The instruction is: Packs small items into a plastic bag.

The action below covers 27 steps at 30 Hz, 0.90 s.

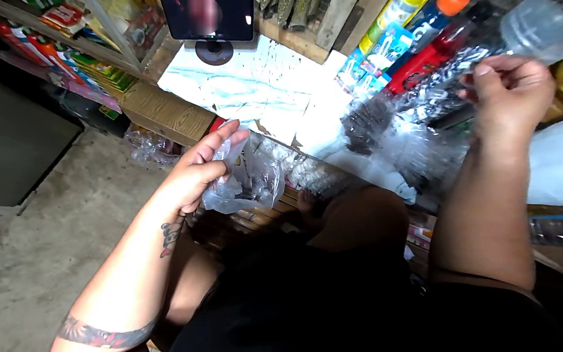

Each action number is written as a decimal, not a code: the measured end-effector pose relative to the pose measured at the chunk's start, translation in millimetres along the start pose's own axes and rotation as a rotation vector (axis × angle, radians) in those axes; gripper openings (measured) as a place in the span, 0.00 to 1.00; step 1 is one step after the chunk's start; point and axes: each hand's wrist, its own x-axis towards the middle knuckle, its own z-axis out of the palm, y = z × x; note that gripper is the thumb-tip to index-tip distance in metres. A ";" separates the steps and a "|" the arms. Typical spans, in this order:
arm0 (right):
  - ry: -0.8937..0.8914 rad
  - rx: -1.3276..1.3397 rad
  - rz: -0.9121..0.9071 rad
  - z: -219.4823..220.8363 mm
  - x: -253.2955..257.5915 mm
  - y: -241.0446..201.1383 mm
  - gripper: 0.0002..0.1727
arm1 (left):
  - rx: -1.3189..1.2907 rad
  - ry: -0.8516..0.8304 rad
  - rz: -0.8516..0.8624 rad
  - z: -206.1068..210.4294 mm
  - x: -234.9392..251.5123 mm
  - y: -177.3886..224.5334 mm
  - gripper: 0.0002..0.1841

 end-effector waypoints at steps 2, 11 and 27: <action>0.020 0.063 -0.045 -1.2 2.4 -0.4 0.14 | -0.004 0.004 -0.001 0.3 0.0 -0.1 0.42; 0.001 0.259 -0.194 -6.2 5.7 -20.6 0.10 | -0.017 -0.003 0.000 0.2 0.2 -0.4 0.43; -0.698 0.534 -0.209 115.2 -96.5 -92.5 0.08 | -0.008 -0.024 0.008 2.0 1.4 0.1 0.43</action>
